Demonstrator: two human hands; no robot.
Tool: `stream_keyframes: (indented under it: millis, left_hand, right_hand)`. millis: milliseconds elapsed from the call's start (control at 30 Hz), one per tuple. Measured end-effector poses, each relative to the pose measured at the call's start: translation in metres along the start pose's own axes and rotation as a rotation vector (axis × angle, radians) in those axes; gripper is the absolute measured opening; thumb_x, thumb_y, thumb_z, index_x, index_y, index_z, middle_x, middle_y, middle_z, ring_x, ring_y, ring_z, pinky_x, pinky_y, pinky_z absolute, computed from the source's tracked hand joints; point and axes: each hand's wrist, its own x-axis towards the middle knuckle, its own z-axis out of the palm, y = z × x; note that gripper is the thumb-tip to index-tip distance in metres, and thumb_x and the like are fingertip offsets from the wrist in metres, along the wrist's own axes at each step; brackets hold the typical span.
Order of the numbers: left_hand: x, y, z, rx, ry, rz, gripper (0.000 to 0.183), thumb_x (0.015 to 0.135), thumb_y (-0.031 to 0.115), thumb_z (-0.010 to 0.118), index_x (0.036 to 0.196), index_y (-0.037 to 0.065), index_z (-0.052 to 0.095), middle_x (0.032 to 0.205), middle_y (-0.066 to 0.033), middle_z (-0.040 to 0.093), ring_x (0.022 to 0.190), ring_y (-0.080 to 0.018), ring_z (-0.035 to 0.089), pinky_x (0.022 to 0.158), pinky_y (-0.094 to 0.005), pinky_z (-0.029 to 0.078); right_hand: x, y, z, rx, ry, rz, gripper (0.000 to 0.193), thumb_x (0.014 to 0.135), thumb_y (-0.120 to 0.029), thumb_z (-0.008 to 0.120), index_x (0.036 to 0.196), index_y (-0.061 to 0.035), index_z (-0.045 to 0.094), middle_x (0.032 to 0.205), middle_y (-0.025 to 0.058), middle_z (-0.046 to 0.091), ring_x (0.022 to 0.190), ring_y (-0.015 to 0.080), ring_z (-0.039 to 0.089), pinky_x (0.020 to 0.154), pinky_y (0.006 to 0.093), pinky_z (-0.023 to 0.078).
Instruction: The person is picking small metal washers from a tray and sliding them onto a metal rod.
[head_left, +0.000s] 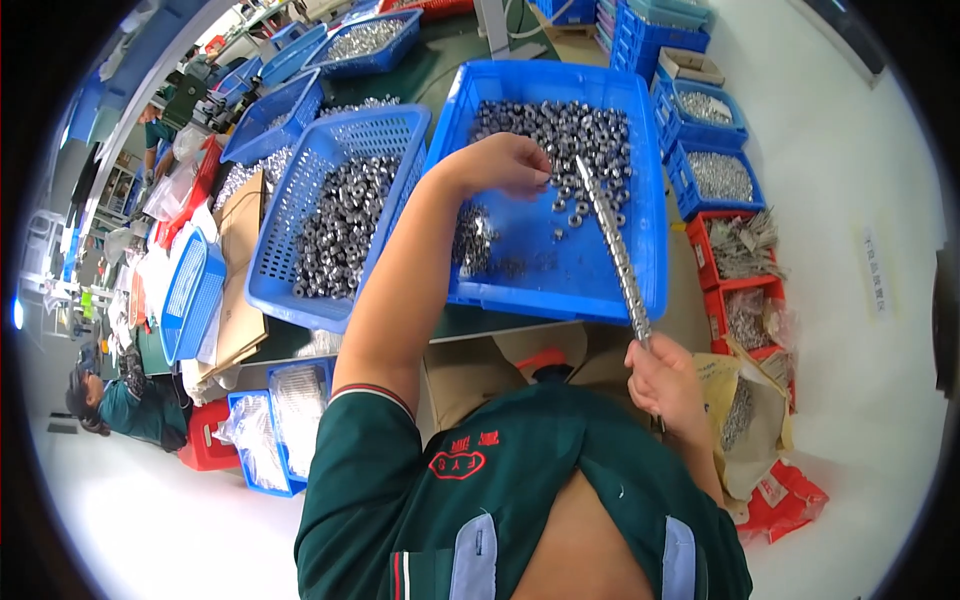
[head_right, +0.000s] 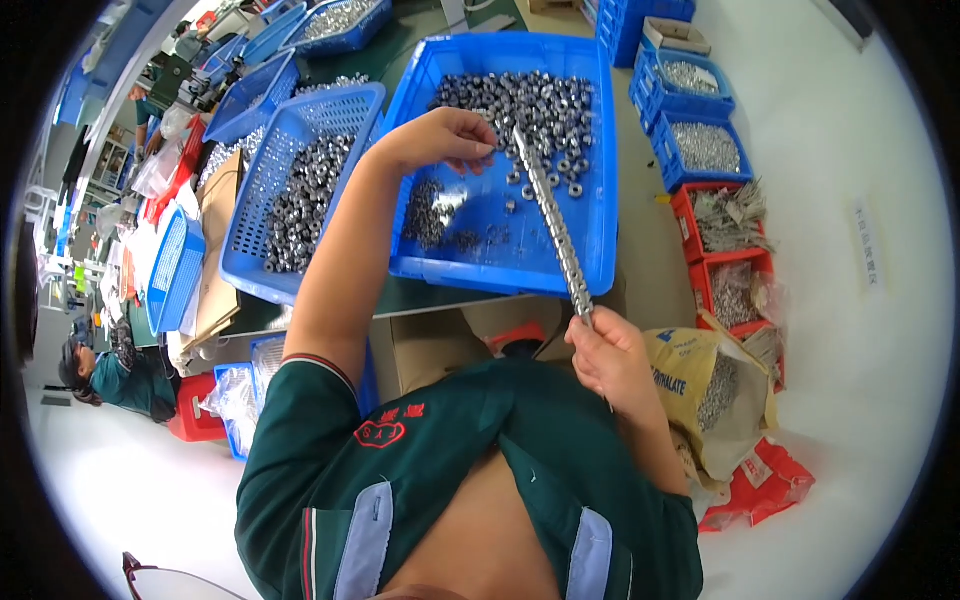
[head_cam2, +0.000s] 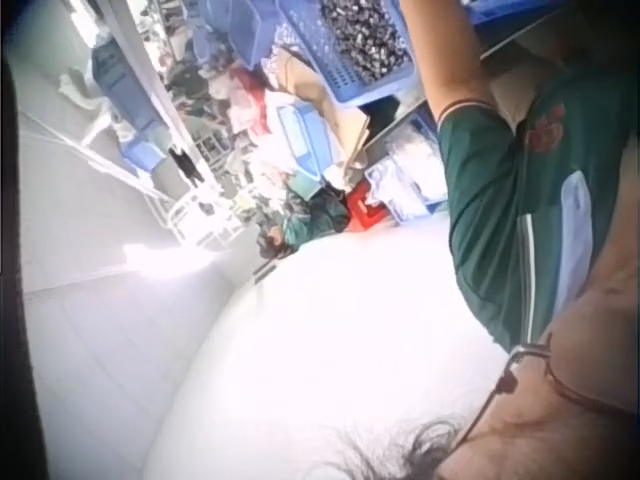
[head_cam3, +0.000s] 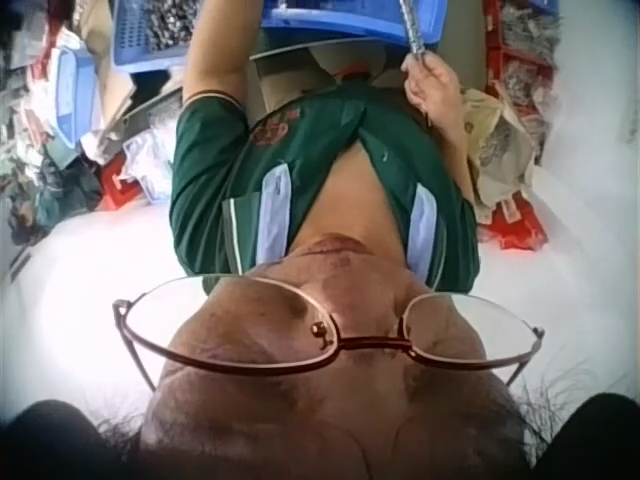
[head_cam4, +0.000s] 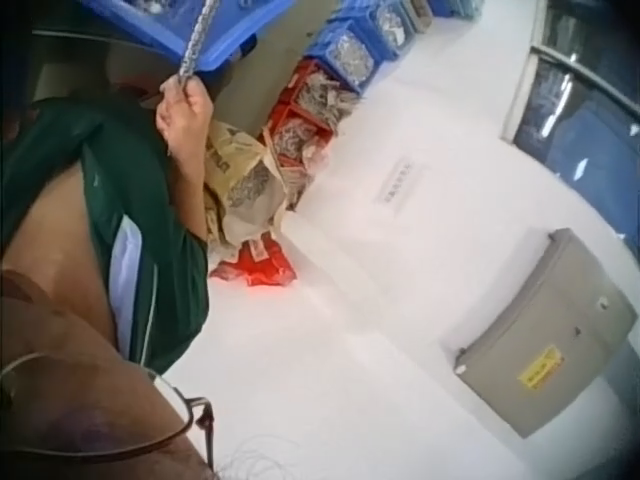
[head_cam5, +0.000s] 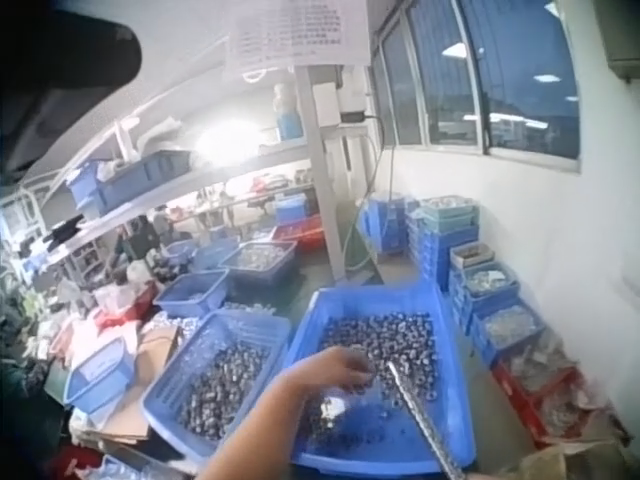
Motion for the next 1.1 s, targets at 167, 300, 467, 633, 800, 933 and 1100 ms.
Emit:
stream_keyframes:
  millis: [167, 300, 467, 633, 800, 933, 1100]
  left_hand:
    - [-0.009, 0.013, 0.000, -0.695, -0.036, 0.266, 0.026, 0.091, 0.019, 0.054, 0.113, 0.004, 0.053, 0.100, -0.0079, 0.064, 0.091, -0.0190, 0.064, 0.077, -0.0312, 0.050]
    - [-0.009, 0.010, 0.000, -0.712, 0.010, 0.300, 0.027, 0.092, 0.020, 0.052, 0.114, 0.004, 0.054, 0.100, -0.0089, 0.064, 0.098, -0.0224, 0.063, 0.080, -0.0345, 0.051]
    - [-0.009, 0.015, 0.002, -0.697, -0.035, 0.291, 0.027, 0.091, 0.019, 0.053, 0.114, 0.004, 0.054, 0.100, -0.0089, 0.064, 0.093, -0.0223, 0.064, 0.079, -0.0349, 0.052]
    - [-0.011, 0.015, 0.002, -0.670, -0.081, 0.275, 0.027, 0.090, 0.017, 0.056, 0.113, 0.004, 0.055, 0.098, -0.0079, 0.064, 0.090, -0.0217, 0.066, 0.078, -0.0346, 0.053]
    - [-0.010, 0.017, 0.006, -0.541, 0.007, 0.266, 0.026, 0.088, 0.019, 0.061, 0.108, 0.003, 0.057, 0.097, -0.0056, 0.061, 0.092, -0.0182, 0.062, 0.076, -0.0311, 0.050]
    - [-0.011, 0.017, 0.006, -0.542, 0.019, 0.263, 0.024, 0.087, 0.018, 0.062, 0.105, 0.002, 0.059, 0.095, -0.0050, 0.062, 0.090, -0.0166, 0.062, 0.076, -0.0297, 0.050]
    - [-0.009, 0.009, -0.001, -0.591, -0.100, 0.383, 0.022, 0.082, 0.011, 0.065, 0.102, 0.002, 0.063, 0.098, -0.0053, 0.063, 0.090, -0.0150, 0.060, 0.081, -0.0297, 0.049]
  right_hand:
    - [0.000, -0.001, 0.002, -0.020, -0.041, 0.002, 0.016, 0.093, -0.014, 0.049, 0.083, -0.0013, 0.049, 0.053, -0.0036, 0.035, 0.039, 0.0031, 0.030, 0.036, 0.0183, 0.025]
    - [0.000, -0.004, 0.006, -0.034, -0.072, -0.009, 0.016, 0.094, -0.013, 0.048, 0.083, -0.0011, 0.049, 0.053, -0.0037, 0.035, 0.039, 0.0030, 0.030, 0.036, 0.0186, 0.025]
    - [0.002, -0.006, 0.008, -0.027, -0.079, -0.021, 0.016, 0.093, -0.013, 0.048, 0.083, -0.0009, 0.049, 0.053, -0.0037, 0.035, 0.039, 0.0028, 0.029, 0.036, 0.0187, 0.025]
    - [0.003, -0.007, 0.009, -0.015, -0.079, -0.023, 0.015, 0.093, -0.011, 0.047, 0.083, -0.0002, 0.049, 0.053, -0.0036, 0.035, 0.039, 0.0026, 0.029, 0.036, 0.0186, 0.025]
    - [0.002, -0.006, 0.009, -0.009, -0.074, -0.012, 0.015, 0.093, -0.011, 0.047, 0.083, -0.0001, 0.049, 0.053, -0.0036, 0.034, 0.039, 0.0026, 0.028, 0.036, 0.0185, 0.025]
    - [0.001, -0.007, 0.010, -0.002, -0.078, -0.010, 0.016, 0.093, -0.012, 0.048, 0.083, 0.0002, 0.049, 0.052, -0.0037, 0.034, 0.039, 0.0028, 0.027, 0.036, 0.0190, 0.025]
    - [-0.001, -0.008, 0.008, 0.082, -0.114, 0.029, 0.018, 0.093, -0.013, 0.048, 0.083, 0.0008, 0.049, 0.050, -0.0031, 0.032, 0.038, 0.0038, 0.026, 0.036, 0.0198, 0.024]
